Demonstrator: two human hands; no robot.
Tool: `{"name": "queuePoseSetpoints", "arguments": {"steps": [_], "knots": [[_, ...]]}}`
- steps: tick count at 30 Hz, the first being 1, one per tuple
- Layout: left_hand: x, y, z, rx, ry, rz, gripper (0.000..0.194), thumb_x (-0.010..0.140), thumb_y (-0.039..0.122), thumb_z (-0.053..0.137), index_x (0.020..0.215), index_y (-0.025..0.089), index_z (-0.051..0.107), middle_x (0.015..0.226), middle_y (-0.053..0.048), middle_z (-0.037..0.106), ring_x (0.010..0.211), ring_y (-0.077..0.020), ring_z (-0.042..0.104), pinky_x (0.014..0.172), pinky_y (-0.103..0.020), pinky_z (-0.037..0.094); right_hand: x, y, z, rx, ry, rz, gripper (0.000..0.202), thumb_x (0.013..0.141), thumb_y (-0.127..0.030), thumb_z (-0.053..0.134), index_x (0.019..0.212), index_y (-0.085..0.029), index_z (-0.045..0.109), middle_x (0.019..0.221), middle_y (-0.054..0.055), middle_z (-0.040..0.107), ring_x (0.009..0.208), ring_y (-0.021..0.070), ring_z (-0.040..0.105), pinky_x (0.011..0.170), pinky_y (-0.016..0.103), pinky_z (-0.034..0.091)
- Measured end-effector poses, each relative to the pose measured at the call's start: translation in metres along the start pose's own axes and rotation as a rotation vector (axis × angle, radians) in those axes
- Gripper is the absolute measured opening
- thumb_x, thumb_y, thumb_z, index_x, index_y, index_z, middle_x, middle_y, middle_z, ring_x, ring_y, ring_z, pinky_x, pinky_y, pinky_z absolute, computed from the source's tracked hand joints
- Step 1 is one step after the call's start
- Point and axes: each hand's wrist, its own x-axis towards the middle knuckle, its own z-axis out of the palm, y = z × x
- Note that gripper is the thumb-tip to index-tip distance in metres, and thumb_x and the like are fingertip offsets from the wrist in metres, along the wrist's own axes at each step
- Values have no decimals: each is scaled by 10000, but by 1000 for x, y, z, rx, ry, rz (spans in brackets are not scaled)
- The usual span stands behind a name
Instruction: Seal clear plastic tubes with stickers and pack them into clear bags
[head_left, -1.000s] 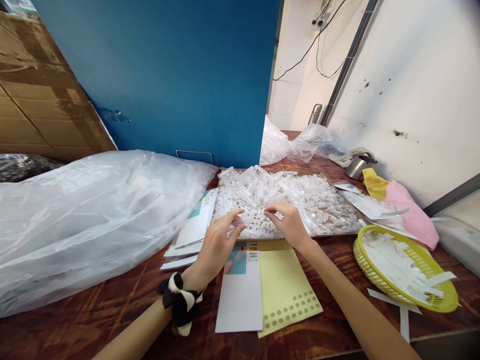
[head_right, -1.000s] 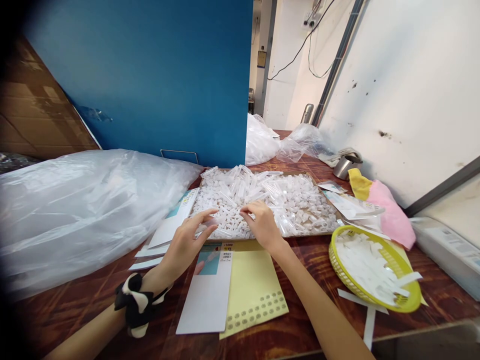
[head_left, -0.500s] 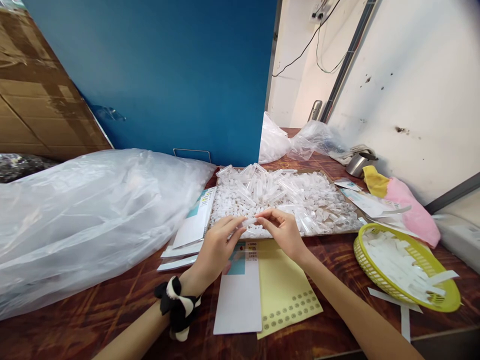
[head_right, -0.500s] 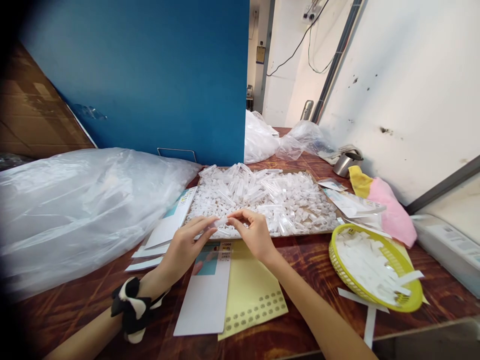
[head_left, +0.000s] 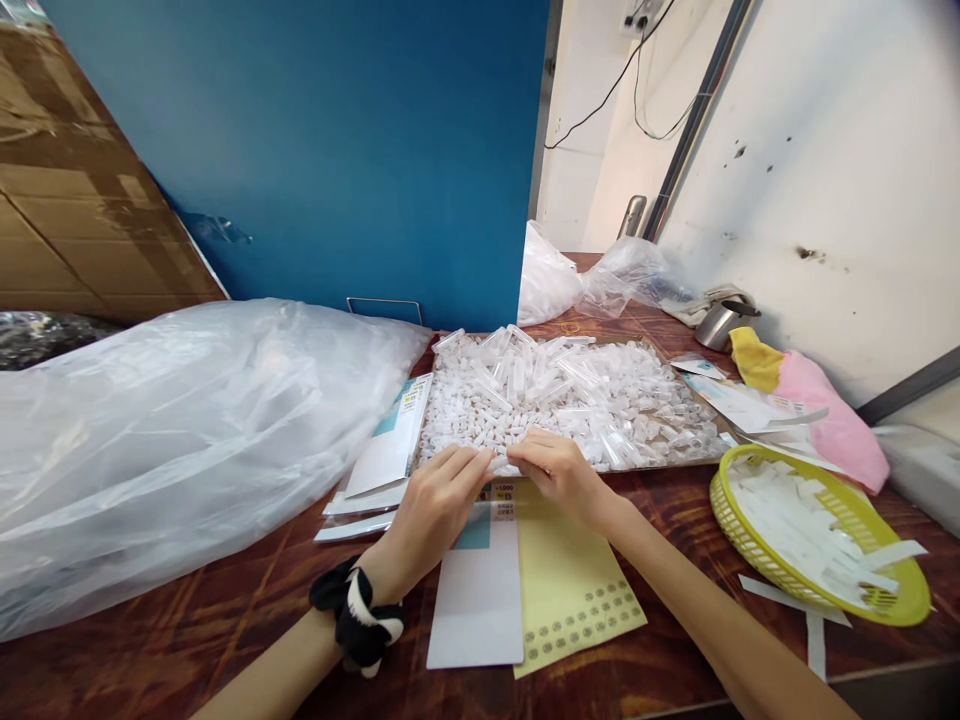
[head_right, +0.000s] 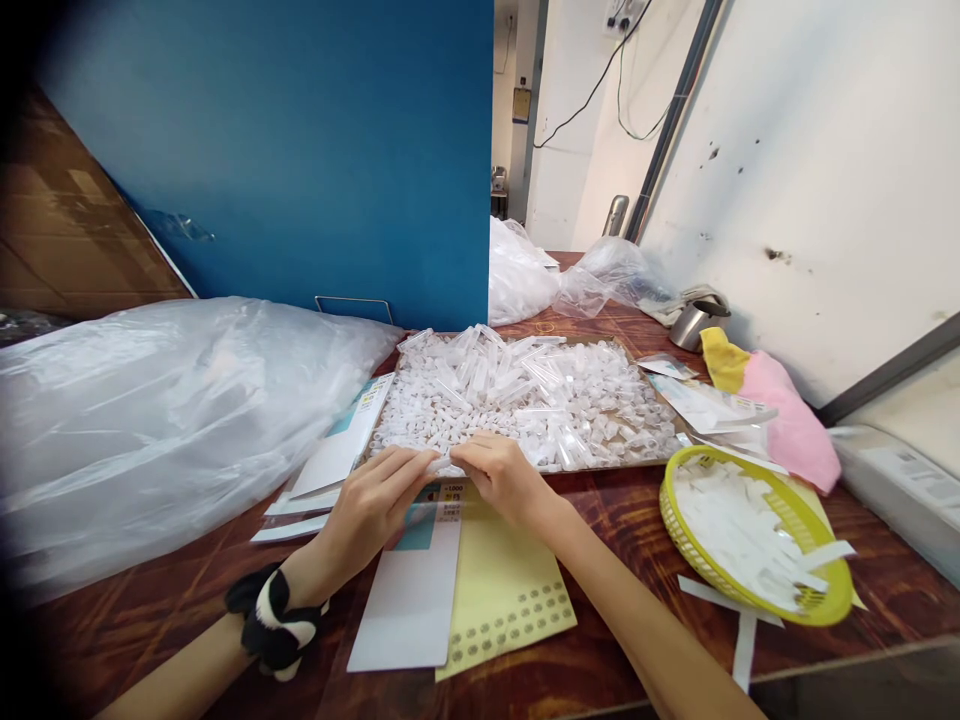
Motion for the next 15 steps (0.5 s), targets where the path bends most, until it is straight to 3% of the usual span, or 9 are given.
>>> {"name": "queuePoseSetpoints", "arguments": {"steps": [3,6,11,15], "knots": [[6,0,-5,-36,83,-81,198,941,221,433,1085,181,563,917,-59,646,865,-181,591,767,-297,482,4,7,-10,26,128,176,309,922,-394,438,805,-202,650,659,15,612,596,148,541,576,270,433],[9,-4,-11,-56,151,-187,204,933,226,460,1105,192,562,955,-52,640,898,-177,584,809,-301,472,4,23,-26,-165,238,304,339,919,-389,420,758,-187,638,654,19,598,600,149,534,588,277,433],[4,-11,-10,-47,115,-185,199,932,227,458,1091,186,570,964,-55,643,911,-189,581,816,-314,470,-4,39,-35,-333,101,290,53,760,-254,656,768,-205,674,744,31,599,799,210,529,760,350,417],[2,-5,-6,-39,68,-142,210,933,210,453,1104,168,567,950,-60,648,891,-194,581,797,-321,473,-6,38,-24,-428,22,301,62,725,-227,700,723,-190,651,731,42,594,791,233,497,744,372,393]]}}
